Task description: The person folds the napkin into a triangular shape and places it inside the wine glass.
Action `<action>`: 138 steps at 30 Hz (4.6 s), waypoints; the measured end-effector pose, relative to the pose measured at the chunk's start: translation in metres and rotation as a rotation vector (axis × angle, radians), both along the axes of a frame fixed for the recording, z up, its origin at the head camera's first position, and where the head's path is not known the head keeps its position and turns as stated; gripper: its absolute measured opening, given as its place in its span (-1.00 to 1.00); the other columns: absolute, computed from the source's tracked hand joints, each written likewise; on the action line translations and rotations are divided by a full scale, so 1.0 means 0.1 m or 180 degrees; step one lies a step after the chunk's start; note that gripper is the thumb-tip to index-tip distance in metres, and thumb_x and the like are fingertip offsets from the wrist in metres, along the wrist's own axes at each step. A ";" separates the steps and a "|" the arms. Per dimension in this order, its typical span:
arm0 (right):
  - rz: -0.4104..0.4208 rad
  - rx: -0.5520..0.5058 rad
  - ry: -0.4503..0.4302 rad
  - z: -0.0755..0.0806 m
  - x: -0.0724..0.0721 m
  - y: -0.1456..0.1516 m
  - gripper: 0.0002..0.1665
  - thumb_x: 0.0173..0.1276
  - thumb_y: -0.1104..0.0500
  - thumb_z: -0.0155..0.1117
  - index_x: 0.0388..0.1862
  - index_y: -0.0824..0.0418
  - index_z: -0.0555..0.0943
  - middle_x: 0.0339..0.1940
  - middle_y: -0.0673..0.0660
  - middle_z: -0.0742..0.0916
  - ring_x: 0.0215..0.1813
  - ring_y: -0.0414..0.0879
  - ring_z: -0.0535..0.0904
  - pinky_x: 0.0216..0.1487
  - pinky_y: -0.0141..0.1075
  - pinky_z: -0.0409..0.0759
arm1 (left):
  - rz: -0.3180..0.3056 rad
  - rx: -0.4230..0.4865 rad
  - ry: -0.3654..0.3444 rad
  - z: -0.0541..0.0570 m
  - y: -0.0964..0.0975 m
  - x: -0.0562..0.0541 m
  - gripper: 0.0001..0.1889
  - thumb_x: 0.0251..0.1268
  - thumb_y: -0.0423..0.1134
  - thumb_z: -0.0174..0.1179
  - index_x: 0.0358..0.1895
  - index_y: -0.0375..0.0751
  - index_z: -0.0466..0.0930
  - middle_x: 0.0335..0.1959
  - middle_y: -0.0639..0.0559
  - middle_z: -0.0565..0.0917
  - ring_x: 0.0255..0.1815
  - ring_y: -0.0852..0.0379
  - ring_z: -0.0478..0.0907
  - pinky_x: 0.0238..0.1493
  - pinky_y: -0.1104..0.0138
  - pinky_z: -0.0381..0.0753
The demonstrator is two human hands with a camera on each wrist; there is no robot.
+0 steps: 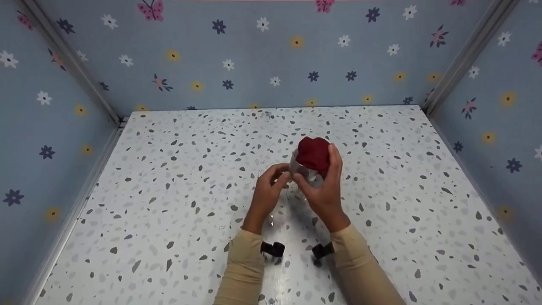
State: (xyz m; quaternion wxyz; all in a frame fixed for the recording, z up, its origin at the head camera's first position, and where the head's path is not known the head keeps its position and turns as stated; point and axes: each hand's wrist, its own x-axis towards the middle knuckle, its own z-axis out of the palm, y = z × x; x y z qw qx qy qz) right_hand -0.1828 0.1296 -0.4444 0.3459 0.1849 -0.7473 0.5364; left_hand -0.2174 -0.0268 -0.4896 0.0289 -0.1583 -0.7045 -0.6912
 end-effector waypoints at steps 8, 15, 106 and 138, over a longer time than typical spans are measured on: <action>0.0018 -0.0039 -0.0092 -0.02 0.00 0.00 0.14 0.09 0.44 0.53 0.50 0.54 0.02 0.49 0.48 0.16 0.38 0.16 0.32 0.22 -0.06 0.52 | 0.0468 0.0070 0.0343 0.02 0.06 0.01 -0.62 0.50 -0.22 0.15 0.30 -0.21 0.49 0.21 -0.06 0.56 0.13 0.03 0.56 -0.04 0.11 0.63; 0.0084 -0.0049 -0.0045 -0.01 -0.01 0.02 0.12 0.11 0.42 0.53 0.49 0.55 0.03 0.48 0.47 0.19 0.36 0.17 0.34 0.20 -0.05 0.55 | 0.0734 -0.0017 0.0908 0.12 0.14 0.01 -0.50 0.43 -0.14 0.21 0.38 -0.13 0.42 0.37 -0.01 0.39 0.34 0.06 0.39 0.15 0.12 0.54; -0.0364 0.0534 0.0187 -0.32 -0.18 0.08 0.06 0.20 0.13 0.55 0.54 0.28 0.16 0.55 0.36 0.20 0.56 0.15 0.08 0.34 0.03 0.42 | 0.1276 -0.0870 0.1253 0.69 0.38 0.18 -0.56 0.27 -0.07 0.34 0.16 -0.16 0.62 -0.08 -0.02 0.56 -0.01 0.07 0.42 -0.06 0.24 0.54; -0.0243 0.0184 -0.0047 -0.31 -0.14 0.01 0.10 0.10 0.34 0.58 0.54 0.34 0.16 0.56 0.38 0.14 0.54 0.18 0.11 0.32 0.09 0.42 | 0.1729 -0.0710 0.1631 0.64 0.39 0.19 -0.63 0.38 -0.27 0.18 0.22 -0.15 0.53 0.13 -0.09 0.56 0.08 0.10 0.59 -0.01 0.28 0.67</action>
